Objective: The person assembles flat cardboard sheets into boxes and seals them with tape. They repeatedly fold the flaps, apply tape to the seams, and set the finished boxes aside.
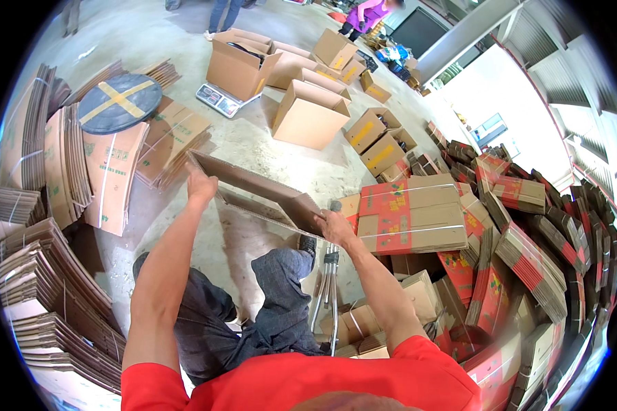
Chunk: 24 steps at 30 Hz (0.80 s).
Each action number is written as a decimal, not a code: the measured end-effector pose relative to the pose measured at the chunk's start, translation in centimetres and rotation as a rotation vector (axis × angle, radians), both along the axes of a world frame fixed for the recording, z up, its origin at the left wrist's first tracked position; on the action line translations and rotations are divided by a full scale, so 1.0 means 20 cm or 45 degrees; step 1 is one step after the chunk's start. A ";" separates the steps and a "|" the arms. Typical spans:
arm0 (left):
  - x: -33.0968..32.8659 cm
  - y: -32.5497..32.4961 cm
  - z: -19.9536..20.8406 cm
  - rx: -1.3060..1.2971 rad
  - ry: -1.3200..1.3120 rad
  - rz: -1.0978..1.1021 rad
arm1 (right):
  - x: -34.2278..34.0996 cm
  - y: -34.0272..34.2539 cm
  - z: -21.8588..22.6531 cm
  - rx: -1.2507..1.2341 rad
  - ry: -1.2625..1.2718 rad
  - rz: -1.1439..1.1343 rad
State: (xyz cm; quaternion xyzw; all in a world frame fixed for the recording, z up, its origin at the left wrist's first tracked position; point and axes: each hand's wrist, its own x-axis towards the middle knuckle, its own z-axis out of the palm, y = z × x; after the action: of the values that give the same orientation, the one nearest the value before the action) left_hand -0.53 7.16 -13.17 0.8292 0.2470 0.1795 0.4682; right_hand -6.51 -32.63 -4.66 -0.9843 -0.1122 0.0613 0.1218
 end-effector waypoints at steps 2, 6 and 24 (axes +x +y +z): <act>0.05 0.07 -0.06 -0.024 0.002 -0.005 | -0.04 0.12 0.12 0.053 0.031 0.086; 0.09 0.03 0.03 0.134 0.130 -0.291 | -0.05 -0.04 0.08 0.072 0.065 0.030; 0.04 0.19 0.09 0.378 0.192 -0.696 | 0.35 0.13 -0.17 0.190 -0.013 -0.421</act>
State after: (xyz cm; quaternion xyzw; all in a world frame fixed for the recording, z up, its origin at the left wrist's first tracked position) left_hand 0.21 10.89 -11.42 0.9351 0.0203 0.0192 0.3532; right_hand 0.55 -29.98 -8.07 -0.9778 0.0461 0.0269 0.2024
